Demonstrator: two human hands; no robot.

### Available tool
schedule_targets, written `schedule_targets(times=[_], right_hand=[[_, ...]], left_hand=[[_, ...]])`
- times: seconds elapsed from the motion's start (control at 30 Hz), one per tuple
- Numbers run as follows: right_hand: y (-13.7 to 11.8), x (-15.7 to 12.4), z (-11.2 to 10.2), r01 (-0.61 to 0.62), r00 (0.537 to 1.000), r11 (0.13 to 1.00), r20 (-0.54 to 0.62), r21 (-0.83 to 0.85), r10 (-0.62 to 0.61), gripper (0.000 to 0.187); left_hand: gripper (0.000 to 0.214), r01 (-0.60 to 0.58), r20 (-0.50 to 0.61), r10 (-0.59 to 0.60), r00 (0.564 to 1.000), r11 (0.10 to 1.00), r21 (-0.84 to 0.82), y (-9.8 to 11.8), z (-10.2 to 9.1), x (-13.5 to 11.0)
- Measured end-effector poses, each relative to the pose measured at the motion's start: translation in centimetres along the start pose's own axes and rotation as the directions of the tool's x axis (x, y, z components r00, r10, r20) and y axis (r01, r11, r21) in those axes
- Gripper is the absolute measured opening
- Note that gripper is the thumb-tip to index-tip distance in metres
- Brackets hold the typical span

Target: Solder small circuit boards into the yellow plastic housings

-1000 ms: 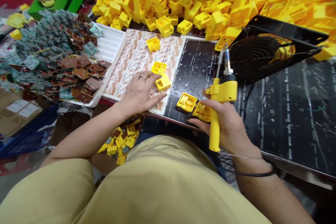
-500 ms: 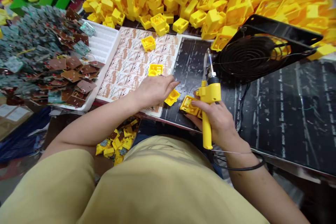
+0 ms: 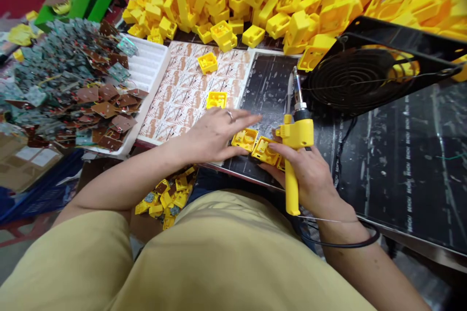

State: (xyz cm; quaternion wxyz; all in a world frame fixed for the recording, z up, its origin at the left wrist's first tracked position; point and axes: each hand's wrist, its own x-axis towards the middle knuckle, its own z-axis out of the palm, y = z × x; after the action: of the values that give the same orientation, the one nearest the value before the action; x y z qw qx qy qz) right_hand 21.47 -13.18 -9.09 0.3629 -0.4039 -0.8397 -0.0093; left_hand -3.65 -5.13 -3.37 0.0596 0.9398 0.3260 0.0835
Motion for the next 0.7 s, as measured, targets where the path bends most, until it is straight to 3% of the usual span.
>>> schedule_targets(times=[0.1,0.2,0.3,0.4,0.47,0.53,0.63,0.7], right_hand=[[0.1,0.1,0.0,-0.001,1.0,1.0,-0.006,-0.007,0.001,0.05],[0.1,0.2,0.0,0.014,1.0,1.0,-0.006,-0.02,-0.014,0.05],[0.1,0.4,-0.1,0.029,1.0,0.999,-0.012,-0.028,-0.029,0.05],[0.0,0.4,-0.1,0.025,1.0,0.999,-0.016,-0.047,-0.026,0.047],[0.0,0.4,-0.1,0.02,1.0,0.998,-0.01,-0.062,-0.021,0.045],[-0.1,0.4,-0.1,0.016,1.0,0.997,-0.009,-0.077,-0.017,0.043],[0.0,0.3,0.0,0.017,1.0,0.995,-0.007,-0.094,-0.018,0.042],[0.0,0.3,0.0,0.026,1.0,0.995,-0.003,-0.092,-0.026,0.041]], left_hand=[[0.073,0.253,-0.071,-0.247,0.966,0.964,0.08,-1.5,-0.3,0.9],[0.06,0.407,0.05,-0.414,0.909,0.907,0.107,-3.3,-1.1,1.0],[0.052,0.293,0.256,-0.274,0.927,0.955,-0.04,-4.3,-2.1,0.0],[0.038,0.162,0.348,-0.078,0.934,0.962,-0.219,-4.6,-3.2,-1.4],[0.043,0.204,0.331,-0.118,0.936,0.95,-0.238,-4.3,-3.5,-2.1],[0.047,0.31,0.265,-0.255,0.93,0.932,-0.19,-3.6,-3.4,-2.6],[0.056,0.452,0.121,-0.449,0.885,0.892,0.004,-1.9,-2.7,-3.1],[0.065,0.496,0.079,-0.506,0.859,0.86,0.122,-1.0,-2.2,-3.4]])
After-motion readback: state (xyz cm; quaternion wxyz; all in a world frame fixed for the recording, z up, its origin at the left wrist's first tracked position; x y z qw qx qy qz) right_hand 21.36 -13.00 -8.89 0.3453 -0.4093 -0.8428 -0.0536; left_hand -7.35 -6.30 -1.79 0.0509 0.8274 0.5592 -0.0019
